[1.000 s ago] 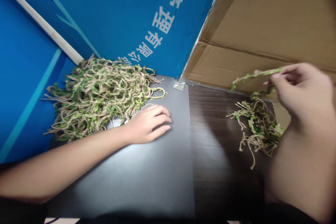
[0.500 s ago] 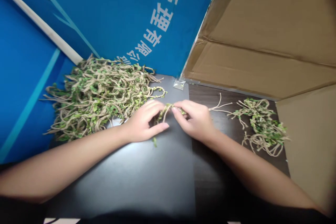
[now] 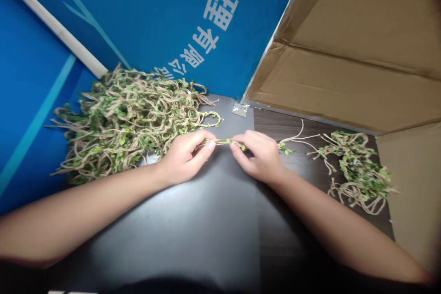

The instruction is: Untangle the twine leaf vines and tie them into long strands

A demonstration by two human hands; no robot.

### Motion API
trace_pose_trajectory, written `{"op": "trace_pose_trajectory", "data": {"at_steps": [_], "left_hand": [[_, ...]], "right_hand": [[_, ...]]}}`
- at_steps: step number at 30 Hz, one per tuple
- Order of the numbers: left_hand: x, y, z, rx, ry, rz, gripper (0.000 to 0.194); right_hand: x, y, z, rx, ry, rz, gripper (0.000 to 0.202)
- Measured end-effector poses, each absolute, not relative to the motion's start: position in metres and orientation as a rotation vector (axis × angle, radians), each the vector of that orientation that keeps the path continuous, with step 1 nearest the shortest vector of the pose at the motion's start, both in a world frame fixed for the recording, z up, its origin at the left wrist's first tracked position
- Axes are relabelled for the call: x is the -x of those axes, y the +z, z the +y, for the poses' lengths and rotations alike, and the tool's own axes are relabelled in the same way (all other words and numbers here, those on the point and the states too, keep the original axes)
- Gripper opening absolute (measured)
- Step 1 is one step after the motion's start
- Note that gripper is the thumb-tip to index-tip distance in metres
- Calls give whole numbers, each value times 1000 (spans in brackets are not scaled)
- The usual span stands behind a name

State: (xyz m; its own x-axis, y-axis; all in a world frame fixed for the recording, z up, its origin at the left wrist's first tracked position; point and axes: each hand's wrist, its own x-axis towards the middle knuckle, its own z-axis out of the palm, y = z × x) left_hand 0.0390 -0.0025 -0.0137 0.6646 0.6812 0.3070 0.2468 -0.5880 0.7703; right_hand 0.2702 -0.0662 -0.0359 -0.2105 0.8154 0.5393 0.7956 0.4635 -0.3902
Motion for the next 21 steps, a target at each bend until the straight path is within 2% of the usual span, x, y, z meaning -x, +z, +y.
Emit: {"op": "trace_pose_trajectory", "data": {"at_steps": [8, 14, 17, 19, 21], "left_hand": [[-38, -16, 3, -2101, 932, 825, 30], [-43, -13, 4, -2030, 1034, 967, 13], [-39, 10, 11, -2251, 943, 1044, 14], [-31, 36, 18, -2558, 776, 1015, 19], [-21, 66, 22, -2808, 752, 1097, 27]], "right_hand": [[-272, -38, -67, 1206, 131, -2047, 12], [-273, -39, -67, 1214, 220, -2035, 15], [-274, -39, -67, 1196, 255, -2039, 15], [-275, -39, -68, 1186, 257, -2035, 16], [-274, -39, -68, 1182, 259, -2021, 17]]}}
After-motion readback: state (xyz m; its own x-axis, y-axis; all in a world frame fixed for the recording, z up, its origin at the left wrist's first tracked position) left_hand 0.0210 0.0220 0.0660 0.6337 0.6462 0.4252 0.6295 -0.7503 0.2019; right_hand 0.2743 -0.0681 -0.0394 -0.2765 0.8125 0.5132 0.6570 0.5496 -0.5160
